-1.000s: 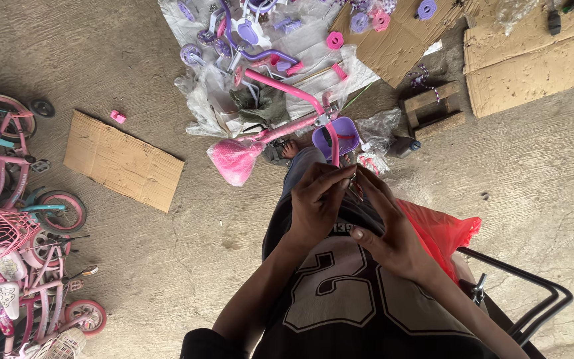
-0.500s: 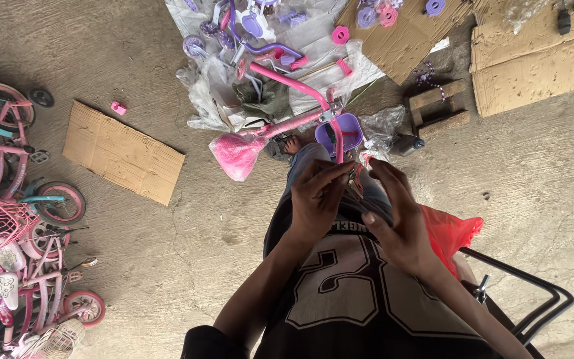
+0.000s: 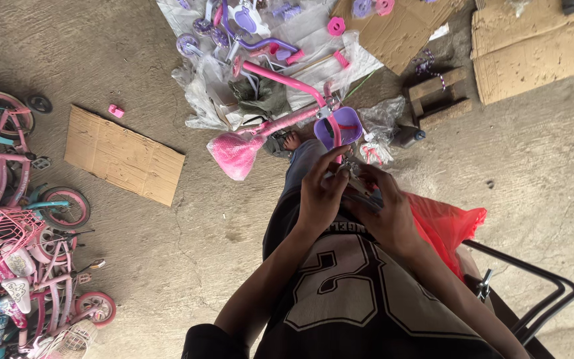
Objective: The person assembles a pink children's bicycle on the workshop floor. They use a screwdriver to tighten the handlebar stem, attach a red brake lever, fit a pink handlebar grip, and apply oil from a bottle to the handlebar area while holding the frame steady.
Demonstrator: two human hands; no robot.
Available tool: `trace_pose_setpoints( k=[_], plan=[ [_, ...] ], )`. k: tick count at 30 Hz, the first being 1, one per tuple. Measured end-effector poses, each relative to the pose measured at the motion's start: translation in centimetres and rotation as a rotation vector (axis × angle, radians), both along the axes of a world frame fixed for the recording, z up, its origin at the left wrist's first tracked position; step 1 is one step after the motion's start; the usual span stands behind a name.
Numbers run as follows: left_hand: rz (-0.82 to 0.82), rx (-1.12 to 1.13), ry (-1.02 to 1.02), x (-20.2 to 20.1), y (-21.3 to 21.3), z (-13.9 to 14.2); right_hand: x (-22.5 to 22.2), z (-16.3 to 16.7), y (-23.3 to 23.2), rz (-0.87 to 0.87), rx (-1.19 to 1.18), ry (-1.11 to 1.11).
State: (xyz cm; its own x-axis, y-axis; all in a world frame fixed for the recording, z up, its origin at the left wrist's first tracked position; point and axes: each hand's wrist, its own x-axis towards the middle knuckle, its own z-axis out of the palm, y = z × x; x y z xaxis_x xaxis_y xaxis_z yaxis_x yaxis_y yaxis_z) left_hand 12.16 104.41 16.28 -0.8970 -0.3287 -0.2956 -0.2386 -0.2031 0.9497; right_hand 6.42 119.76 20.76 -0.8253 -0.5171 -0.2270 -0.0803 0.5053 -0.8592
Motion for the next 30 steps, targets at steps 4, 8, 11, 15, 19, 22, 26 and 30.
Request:
trace_pose_setpoints(
  k=[4, 8, 11, 15, 19, 22, 26, 30],
  plan=[
    [-0.058, 0.194, -0.152, -0.2, 0.2, -3.4, 0.7, -2.3, 0.7, -0.042, -0.087, 0.093],
    [-0.019, 0.602, -0.426, -0.6, 0.1, -6.2, 1.8, -5.8, 2.2, -0.158, -0.089, -0.187],
    [0.030, 0.734, -0.644, -0.9, 0.3, -9.1, 1.7, -10.7, 3.1, -0.240, -0.132, -0.346],
    [-0.049, 0.627, -0.740, -0.4, 1.0, -14.6, 2.5, -17.7, 5.0, -0.307, -0.146, -0.586],
    [-0.095, -0.516, -0.481, -1.7, 0.6, -21.0, 3.3, -22.7, 6.8, -0.315, -0.138, -0.594],
    [-0.195, -1.009, -0.224, -3.5, 1.0, -24.1, 3.8, -25.2, 7.6, -0.386, -0.150, -0.650],
    [-0.226, -0.013, -0.653, -4.0, 2.9, -26.9, 4.0, -27.3, 8.1, -0.363, 0.031, -0.774],
    [-0.232, 0.072, -0.613, -2.7, 2.9, -28.5, 4.7, -28.3, 7.7, -0.198, 0.369, -0.948]
  ],
)
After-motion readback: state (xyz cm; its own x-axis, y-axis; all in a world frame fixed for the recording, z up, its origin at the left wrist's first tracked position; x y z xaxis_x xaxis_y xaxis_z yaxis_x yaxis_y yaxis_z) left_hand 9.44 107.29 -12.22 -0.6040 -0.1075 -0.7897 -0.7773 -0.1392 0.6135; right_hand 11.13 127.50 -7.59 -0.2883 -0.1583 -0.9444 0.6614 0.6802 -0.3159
